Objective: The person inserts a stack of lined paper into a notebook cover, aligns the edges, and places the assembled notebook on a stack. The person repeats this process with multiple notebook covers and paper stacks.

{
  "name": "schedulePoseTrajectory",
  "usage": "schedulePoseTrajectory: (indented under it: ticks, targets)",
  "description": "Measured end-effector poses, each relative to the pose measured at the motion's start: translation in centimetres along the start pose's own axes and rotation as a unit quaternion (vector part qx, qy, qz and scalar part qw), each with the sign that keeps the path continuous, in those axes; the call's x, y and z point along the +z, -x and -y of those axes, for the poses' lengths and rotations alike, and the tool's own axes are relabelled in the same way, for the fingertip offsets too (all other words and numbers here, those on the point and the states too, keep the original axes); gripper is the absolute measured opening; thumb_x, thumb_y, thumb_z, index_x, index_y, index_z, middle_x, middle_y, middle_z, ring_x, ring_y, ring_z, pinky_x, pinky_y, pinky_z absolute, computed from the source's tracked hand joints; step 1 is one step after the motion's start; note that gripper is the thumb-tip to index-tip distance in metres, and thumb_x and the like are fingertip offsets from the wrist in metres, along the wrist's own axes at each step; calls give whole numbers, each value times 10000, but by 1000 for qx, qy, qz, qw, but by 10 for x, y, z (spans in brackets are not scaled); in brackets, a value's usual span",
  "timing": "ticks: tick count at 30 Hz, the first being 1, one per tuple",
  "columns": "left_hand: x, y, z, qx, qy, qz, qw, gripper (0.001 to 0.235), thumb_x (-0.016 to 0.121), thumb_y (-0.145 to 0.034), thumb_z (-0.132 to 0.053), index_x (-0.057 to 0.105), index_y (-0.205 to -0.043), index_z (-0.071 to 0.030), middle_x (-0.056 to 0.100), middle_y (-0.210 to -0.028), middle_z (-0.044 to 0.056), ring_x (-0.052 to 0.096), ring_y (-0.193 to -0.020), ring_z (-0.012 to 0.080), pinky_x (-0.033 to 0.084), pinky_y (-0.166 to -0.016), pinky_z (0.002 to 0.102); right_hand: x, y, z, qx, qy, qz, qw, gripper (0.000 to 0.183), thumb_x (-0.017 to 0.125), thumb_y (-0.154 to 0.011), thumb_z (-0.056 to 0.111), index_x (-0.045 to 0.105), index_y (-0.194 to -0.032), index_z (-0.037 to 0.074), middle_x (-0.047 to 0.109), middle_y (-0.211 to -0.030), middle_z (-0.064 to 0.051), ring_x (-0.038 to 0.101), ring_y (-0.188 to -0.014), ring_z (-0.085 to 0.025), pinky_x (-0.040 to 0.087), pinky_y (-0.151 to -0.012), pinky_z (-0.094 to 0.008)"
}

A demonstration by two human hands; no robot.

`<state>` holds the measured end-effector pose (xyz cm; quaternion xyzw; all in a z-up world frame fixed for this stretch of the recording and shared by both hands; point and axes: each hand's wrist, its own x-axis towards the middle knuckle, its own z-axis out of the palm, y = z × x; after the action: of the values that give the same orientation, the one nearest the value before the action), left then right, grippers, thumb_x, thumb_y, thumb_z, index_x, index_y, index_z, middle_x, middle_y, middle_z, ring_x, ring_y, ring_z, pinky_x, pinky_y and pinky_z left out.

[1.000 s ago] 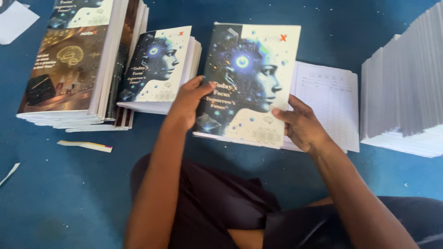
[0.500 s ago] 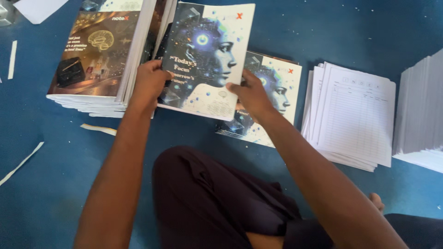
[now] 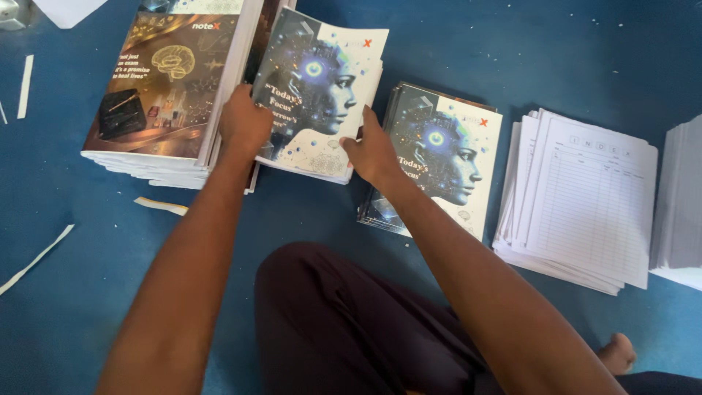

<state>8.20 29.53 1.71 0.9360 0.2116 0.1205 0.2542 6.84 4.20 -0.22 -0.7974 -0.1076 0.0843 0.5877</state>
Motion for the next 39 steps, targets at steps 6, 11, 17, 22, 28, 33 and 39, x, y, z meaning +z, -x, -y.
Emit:
schedulePoseTrajectory:
  ticks: [6,11,17,22,28,33,39]
  targets:
    - [22,8,9,34,-15,-43,998,452,660,-850,-73,574,-1292,-34,714,-1068,285,682,-1036,451,524,-925,522,2,-1,-9,11,13,14,1000,855,696,-882,78,192,-1572,52,738,-961,-179,720,-617,-214,582,-575,-341]
    - [19,16,-1,38,-32,-41,998,607,680,-812,-55,501,-1391,-82,672,-1064,282,630,-1033,487,498,-879,567,8,-16,-25,-6,53,8,999,658,706,-908,101,427,-1499,26,727,-1009,-191,711,-629,-240,571,-593,-357]
    - [17,29,-12,60,-94,-37,993,577,714,-785,-39,614,-1331,-197,570,-1205,237,507,-1165,449,449,-946,559,15,-29,-49,-124,230,-34,965,610,748,-887,166,497,-1406,-34,692,-1077,-283,687,-956,-426,542,-852,-488]
    - [32,28,-5,107,-167,-66,978,389,689,-841,-79,709,-1227,-129,557,-1242,218,478,-1208,429,436,-977,565,16,-19,-51,-81,266,24,960,634,636,-964,228,393,-1491,-27,699,-1004,-304,669,-951,-474,520,-867,-535]
    - [52,15,3,126,-250,-8,960,369,638,-941,-142,653,-1287,-14,539,-1321,216,477,-1263,414,407,-1024,599,13,-12,-13,-41,311,72,947,628,541,-1039,266,300,-1541,-24,699,-832,-313,680,-791,-473,538,-778,-551]
    - [44,11,3,124,-238,54,962,628,692,-823,-200,519,-1379,35,498,-1334,263,445,-1240,440,374,-966,631,-4,-8,19,133,145,136,971,644,494,-1005,329,271,-1572,123,687,-705,-155,650,-509,-245,517,-487,-393]
    - [28,30,-26,144,-134,-43,980,486,684,-860,-153,600,-1320,-22,580,-1198,227,515,-1146,432,417,-917,615,-36,13,27,42,25,46,998,631,585,-997,334,371,-1546,107,664,-718,-69,571,-530,-118,467,-475,-300]
